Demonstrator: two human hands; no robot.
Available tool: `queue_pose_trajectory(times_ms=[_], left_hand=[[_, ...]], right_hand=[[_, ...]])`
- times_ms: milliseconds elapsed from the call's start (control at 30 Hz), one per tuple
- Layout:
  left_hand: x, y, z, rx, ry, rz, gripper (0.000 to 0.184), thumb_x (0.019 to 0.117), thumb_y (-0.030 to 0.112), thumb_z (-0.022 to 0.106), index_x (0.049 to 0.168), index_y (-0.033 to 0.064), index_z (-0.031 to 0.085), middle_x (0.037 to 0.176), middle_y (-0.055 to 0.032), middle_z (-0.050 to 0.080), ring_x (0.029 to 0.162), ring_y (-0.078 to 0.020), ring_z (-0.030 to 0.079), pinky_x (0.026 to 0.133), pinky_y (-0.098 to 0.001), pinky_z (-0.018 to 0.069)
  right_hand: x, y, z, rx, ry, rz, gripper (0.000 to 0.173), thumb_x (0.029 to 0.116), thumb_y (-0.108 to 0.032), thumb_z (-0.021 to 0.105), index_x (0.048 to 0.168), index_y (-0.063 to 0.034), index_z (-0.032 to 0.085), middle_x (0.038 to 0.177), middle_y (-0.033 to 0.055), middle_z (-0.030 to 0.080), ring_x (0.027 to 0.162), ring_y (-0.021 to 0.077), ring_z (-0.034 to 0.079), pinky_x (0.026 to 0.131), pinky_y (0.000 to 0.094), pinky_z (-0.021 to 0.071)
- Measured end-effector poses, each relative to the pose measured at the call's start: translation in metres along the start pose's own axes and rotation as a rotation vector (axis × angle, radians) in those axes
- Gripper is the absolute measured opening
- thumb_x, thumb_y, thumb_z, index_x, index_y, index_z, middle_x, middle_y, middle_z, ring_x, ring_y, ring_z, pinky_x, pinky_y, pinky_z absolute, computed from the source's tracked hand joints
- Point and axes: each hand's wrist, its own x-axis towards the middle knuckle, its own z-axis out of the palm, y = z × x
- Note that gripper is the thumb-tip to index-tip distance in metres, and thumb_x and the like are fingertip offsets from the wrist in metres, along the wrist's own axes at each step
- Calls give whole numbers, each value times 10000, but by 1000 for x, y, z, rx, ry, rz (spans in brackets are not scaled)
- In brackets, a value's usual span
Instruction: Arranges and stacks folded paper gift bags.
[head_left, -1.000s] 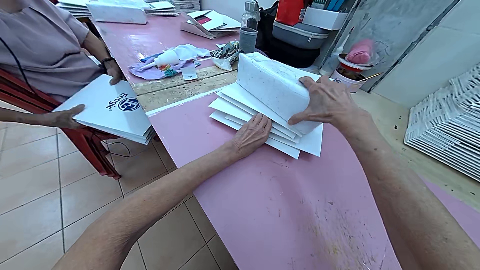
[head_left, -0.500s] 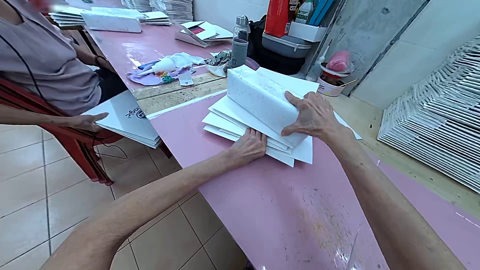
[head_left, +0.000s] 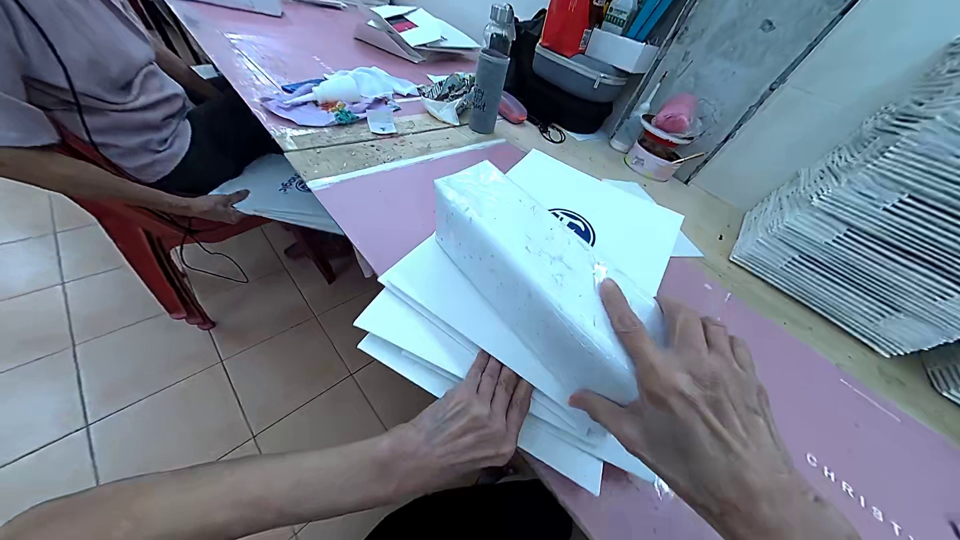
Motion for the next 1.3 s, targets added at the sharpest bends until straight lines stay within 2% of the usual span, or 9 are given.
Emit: queue_pose_trajectory(times_ms=[100, 233, 400, 467, 567, 767, 900, 1133, 1300], left_hand=[[-3, 2, -1, -29, 18, 1, 291, 973, -29, 448, 1132, -123, 674, 1021, -278, 736, 950, -388, 749, 856, -443, 592], [-2, -1, 1, -5, 13, 28, 293, 982, -31, 450, 1161, -116, 666, 1042, -283, 731, 964, -384, 746, 873, -441, 585], [-5, 1, 7, 11, 67, 31, 291, 986, -25, 440, 1132, -105, 679, 1025, -268, 738, 957, -375, 745, 874, -440, 579], [-6, 1, 9, 3, 87, 29, 292, 992, -18, 437, 1126, -100, 683, 1019, -262, 741, 946, -368, 748, 866, -432, 581], [-7, 2, 10, 4, 102, 17, 288, 990, -18, 435, 1095, -97, 690, 999, -252, 745, 923, -355, 751, 857, -424, 583], [-7, 4, 12, 40, 93, -2, 316, 999, -20, 412, 1155, -127, 665, 1070, -271, 736, 991, -360, 745, 904, -420, 571], [-6, 5, 10, 26, 42, -3, 362, 1002, -7, 405, 1257, -171, 602, 1177, -317, 695, 1057, -399, 726, 929, -445, 562], [-3, 4, 4, 42, 18, -7, 370, 1009, 24, 398, 1252, -156, 611, 1179, -309, 697, 1058, -388, 728, 910, -428, 572], [-4, 5, 2, 26, 25, -33, 377, 1019, 29, 391, 1277, -133, 612, 1204, -295, 694, 1091, -373, 716, 952, -412, 548]], right_hand=[[-3, -9, -10, -103, -57, 2, 1277, 576, -832, 706, 1512, 3, 466, 1233, 412, 553, 955, 537, 615, 758, 617, 463], [-1, -32, 1, -212, 17, 17, 1338, 502, -687, 879, 1493, 90, 425, 1475, 427, 404, 1208, 584, 542, 933, 658, 436], [-3, -40, 15, -250, 110, -50, 1111, 669, -510, 826, 1510, 84, 408, 1474, 403, 434, 1312, 554, 488, 1040, 634, 371], [-5, -39, 20, -189, 124, -147, 903, 796, -395, 738, 1568, -64, 406, 1494, 415, 397, 1342, 574, 456, 1065, 647, 366], [-6, -39, 25, -197, 133, -213, 619, 934, -335, 592, 1539, -249, 498, 1523, 386, 390, 1345, 560, 463, 1031, 618, 400], [1, -35, 32, -242, 107, -212, 483, 929, -348, 593, 1392, -227, 662, 1510, 365, 428, 1335, 546, 488, 1024, 632, 413], [28, -22, 42, -186, 68, -222, 504, 894, -336, 658, 1379, -199, 670, 1503, 396, 405, 1302, 591, 482, 978, 677, 417], [108, 12, 77, -120, -111, -228, 653, 830, -354, 761, 1422, -121, 616, 1495, 463, 326, 1234, 664, 466, 893, 710, 430], [158, 47, 120, -106, -75, -300, 688, 788, -386, 761, 1416, -144, 619, 1430, 473, 395, 1207, 666, 488, 874, 717, 443]])
